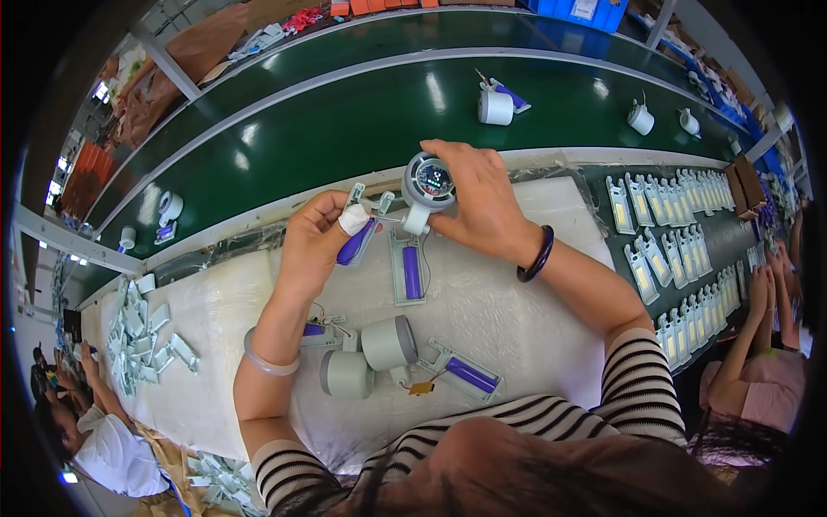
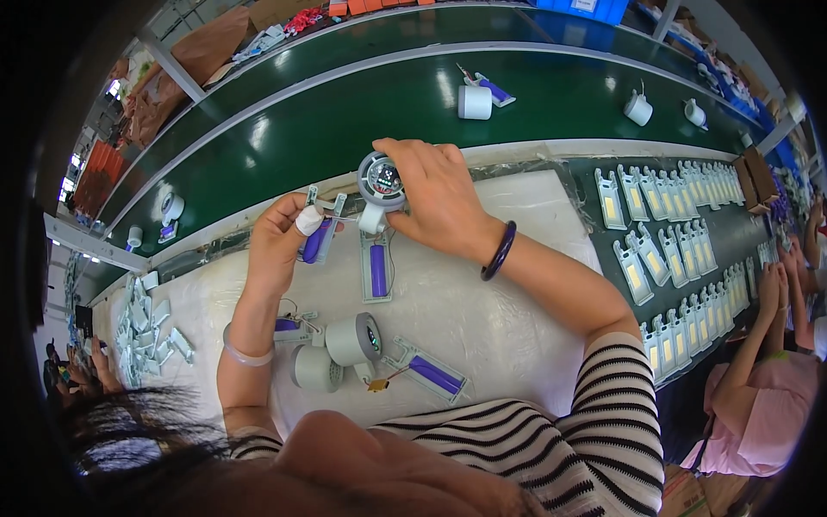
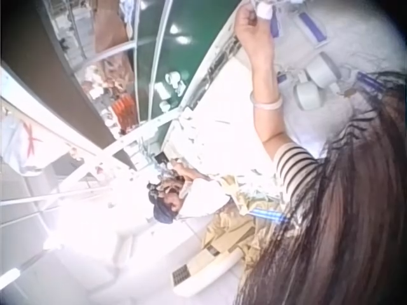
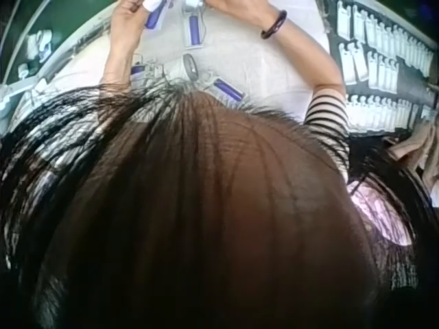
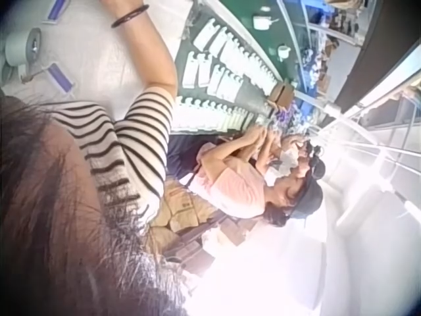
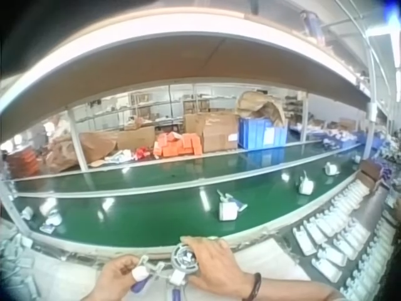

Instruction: The person assembles small handheld electronic fans by hand on a production line, fitting together casings, battery packs, and wiring, then inspects the assembled fans.

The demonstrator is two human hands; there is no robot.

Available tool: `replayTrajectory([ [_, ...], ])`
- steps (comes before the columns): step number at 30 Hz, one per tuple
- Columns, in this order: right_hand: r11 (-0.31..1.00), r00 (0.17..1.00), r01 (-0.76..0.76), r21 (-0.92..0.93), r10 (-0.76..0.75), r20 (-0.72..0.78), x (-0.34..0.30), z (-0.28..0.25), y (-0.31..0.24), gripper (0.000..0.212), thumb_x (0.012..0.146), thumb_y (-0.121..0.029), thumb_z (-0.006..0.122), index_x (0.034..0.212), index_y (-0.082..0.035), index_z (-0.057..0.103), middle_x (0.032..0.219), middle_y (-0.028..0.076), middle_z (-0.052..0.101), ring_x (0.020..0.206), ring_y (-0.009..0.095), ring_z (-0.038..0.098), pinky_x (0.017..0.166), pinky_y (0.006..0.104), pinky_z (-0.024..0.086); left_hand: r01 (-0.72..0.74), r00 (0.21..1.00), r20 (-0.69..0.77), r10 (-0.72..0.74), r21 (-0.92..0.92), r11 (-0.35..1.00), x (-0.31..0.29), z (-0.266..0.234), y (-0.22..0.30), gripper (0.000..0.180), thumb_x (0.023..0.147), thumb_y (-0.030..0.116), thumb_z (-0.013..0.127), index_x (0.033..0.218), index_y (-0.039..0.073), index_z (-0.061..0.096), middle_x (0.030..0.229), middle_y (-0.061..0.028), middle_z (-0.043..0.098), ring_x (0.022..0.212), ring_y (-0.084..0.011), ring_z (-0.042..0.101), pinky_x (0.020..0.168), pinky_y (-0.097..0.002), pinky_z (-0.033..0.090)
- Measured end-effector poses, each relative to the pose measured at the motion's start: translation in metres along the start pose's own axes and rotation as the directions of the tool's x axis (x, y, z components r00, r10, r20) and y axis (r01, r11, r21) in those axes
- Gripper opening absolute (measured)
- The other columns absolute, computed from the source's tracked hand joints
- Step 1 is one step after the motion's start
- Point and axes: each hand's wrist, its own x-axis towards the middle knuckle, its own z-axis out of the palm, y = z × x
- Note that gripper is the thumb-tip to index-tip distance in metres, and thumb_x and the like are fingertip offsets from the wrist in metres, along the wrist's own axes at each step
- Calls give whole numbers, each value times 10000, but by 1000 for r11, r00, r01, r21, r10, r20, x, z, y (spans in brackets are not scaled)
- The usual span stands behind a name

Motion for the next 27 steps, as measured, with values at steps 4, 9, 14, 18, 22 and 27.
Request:
replayTrajectory([
  [4,1000,1000,-1,-5,1,3,1,-1,-1,796,596,-124,785,1291,-61,403,1199,136,526,1110,294,498,907,372,338,20,1000,0,-20,44,999,1,-2,-2,179,890,174,620,976,19,589,910,-75,664,839,-159,654,760,-253,491],
  [9,1000,999,15,-2,-15,-35,0,1,0,778,607,-110,771,1290,-84,398,1121,109,539,1081,275,511,885,371,326,-19,999,39,18,43,999,0,1,2,179,886,138,635,1002,7,598,884,-51,659,809,-94,615,722,-212,463],
  [14,1000,999,20,7,-20,-27,0,2,1,777,610,-104,768,1292,-81,396,1123,111,538,1077,278,512,885,369,324,10,999,45,-11,34,999,0,2,2,190,897,145,622,1023,5,590,891,-45,653,815,-92,611,732,-211,461],
  [18,1000,1000,18,5,-18,-24,-1,2,0,778,611,-102,767,1293,-81,396,1127,114,536,1076,279,512,885,369,323,26,999,35,-27,29,999,0,2,3,200,905,149,612,1039,4,583,902,-38,647,820,-91,610,739,-212,460],
  [22,1000,1000,19,3,-19,-20,-1,2,0,781,609,-101,768,1295,-81,394,1130,115,535,1075,278,513,885,370,322,24,999,30,-25,15,1000,0,0,1,192,903,148,613,1028,5,586,895,-39,647,817,-93,612,734,-212,461],
  [27,1000,1000,23,5,-23,-22,-1,2,0,788,608,-101,770,1297,-84,391,1131,113,533,1072,277,515,882,372,321,-17,998,54,13,78,997,-3,1,6,182,897,148,617,1006,5,590,883,-46,646,800,-99,619,719,-212,463],
])
